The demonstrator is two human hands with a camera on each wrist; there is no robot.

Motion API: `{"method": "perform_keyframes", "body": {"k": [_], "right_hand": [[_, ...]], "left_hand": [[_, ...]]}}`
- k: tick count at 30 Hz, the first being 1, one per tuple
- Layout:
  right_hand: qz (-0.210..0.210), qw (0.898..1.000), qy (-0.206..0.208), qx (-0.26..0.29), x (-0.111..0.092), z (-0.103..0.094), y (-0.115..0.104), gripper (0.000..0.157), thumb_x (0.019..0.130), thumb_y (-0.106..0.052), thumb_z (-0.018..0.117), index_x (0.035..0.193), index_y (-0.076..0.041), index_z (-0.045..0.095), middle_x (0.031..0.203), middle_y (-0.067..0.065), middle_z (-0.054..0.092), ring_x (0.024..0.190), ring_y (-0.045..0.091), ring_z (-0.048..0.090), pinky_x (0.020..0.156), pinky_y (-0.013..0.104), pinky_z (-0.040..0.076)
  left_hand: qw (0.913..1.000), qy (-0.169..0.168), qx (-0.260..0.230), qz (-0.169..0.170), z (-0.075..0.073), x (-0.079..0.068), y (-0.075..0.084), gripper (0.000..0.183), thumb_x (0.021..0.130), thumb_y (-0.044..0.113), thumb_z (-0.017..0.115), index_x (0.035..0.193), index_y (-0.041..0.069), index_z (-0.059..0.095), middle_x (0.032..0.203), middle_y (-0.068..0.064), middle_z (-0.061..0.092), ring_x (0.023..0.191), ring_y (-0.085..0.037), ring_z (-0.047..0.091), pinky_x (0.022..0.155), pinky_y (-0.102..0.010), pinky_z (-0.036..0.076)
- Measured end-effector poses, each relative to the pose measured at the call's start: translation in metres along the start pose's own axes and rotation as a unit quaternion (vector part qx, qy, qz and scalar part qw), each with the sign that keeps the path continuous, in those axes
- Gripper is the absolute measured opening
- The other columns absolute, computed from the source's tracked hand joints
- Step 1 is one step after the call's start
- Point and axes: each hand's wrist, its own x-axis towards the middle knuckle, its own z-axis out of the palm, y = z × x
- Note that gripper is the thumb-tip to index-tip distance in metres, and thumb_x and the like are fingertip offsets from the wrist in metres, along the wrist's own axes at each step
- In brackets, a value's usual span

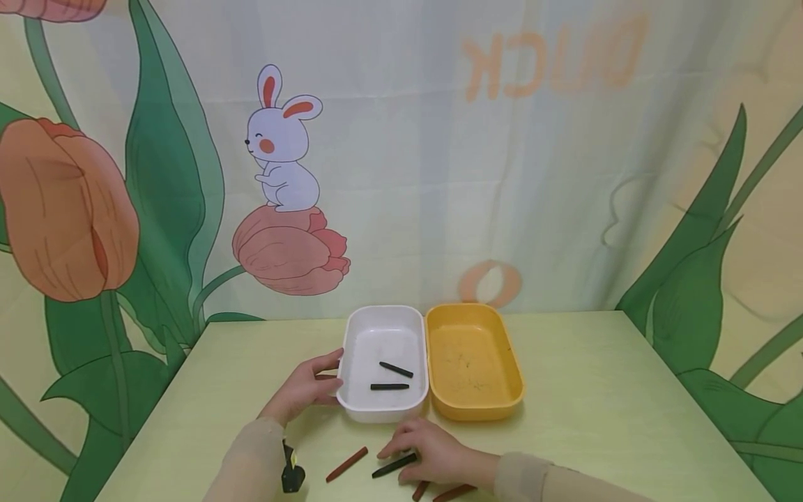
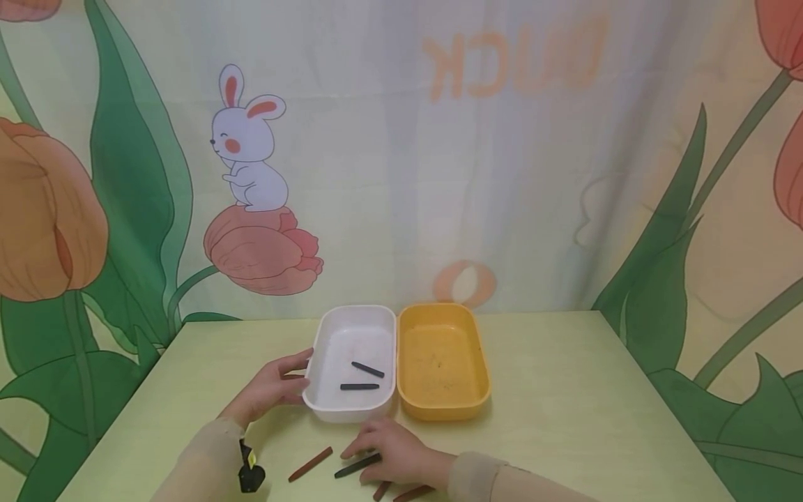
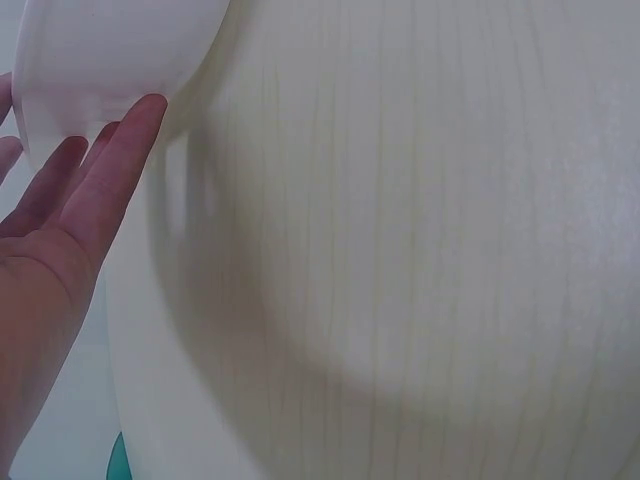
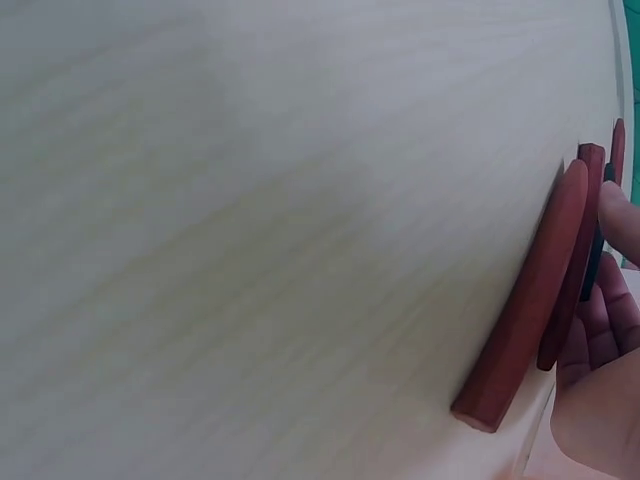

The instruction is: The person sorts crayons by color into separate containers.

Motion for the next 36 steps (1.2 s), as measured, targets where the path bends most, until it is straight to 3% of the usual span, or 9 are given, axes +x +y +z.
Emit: {"method": "perform_keyframes", "body": {"k": [10,17,24,32,36], "right_hand": [[-0.017,0.999,0.015,-0.036,0.002,0.005,0.002,0.033,0.075,-0.014,0.086,0.106,-0.022,0.077,0.095,-0.013,0.063,0.09,-0.002,0.052,0.081,0.012,0.04],[0.01,1.0,-0.002,-0.024,0.002,0.005,0.003,0.026,0.08,-0.011,0.082,0.101,-0.025,0.077,0.094,-0.016,0.062,0.089,-0.004,0.052,0.081,0.013,0.041],[0.002,1.0,-0.003,-0.031,0.003,0.005,0.002,0.025,0.08,-0.009,0.081,0.1,-0.024,0.078,0.093,-0.015,0.061,0.087,-0.005,0.051,0.079,0.011,0.041],[0.064,0.998,-0.004,0.01,0.008,-0.009,-0.008,0.024,0.083,-0.011,0.079,0.102,-0.026,0.077,0.094,-0.019,0.06,0.087,-0.004,0.051,0.079,0.016,0.045],[0.044,0.999,0.009,0.023,0.011,-0.013,-0.011,0.026,0.083,-0.007,0.078,0.102,-0.024,0.078,0.094,-0.017,0.062,0.086,-0.004,0.052,0.077,0.016,0.046]], "left_hand": [[0.9999,-0.009,-0.007,0.002,0.0,-0.001,0.0,0.066,0.092,0.003,0.065,0.152,0.007,0.038,0.146,-0.024,0.045,0.12,-0.042,0.056,0.081,-0.047,0.058],[0.9999,-0.012,-0.011,0.005,0.001,-0.004,0.003,0.066,0.092,0.002,0.064,0.152,0.005,0.037,0.144,-0.026,0.045,0.12,-0.042,0.056,0.082,-0.047,0.057],[0.9999,-0.011,-0.006,0.007,0.001,-0.004,0.002,0.065,0.092,0.003,0.064,0.152,0.005,0.038,0.145,-0.026,0.045,0.121,-0.043,0.055,0.081,-0.046,0.058],[0.9998,-0.014,-0.007,0.009,0.001,-0.004,0.002,0.066,0.092,0.003,0.064,0.152,0.006,0.038,0.146,-0.026,0.044,0.121,-0.043,0.056,0.082,-0.047,0.057],[0.9999,-0.013,-0.004,0.01,0.001,-0.004,0.003,0.065,0.092,0.003,0.064,0.152,0.006,0.038,0.146,-0.025,0.044,0.121,-0.042,0.056,0.082,-0.046,0.057]]}}
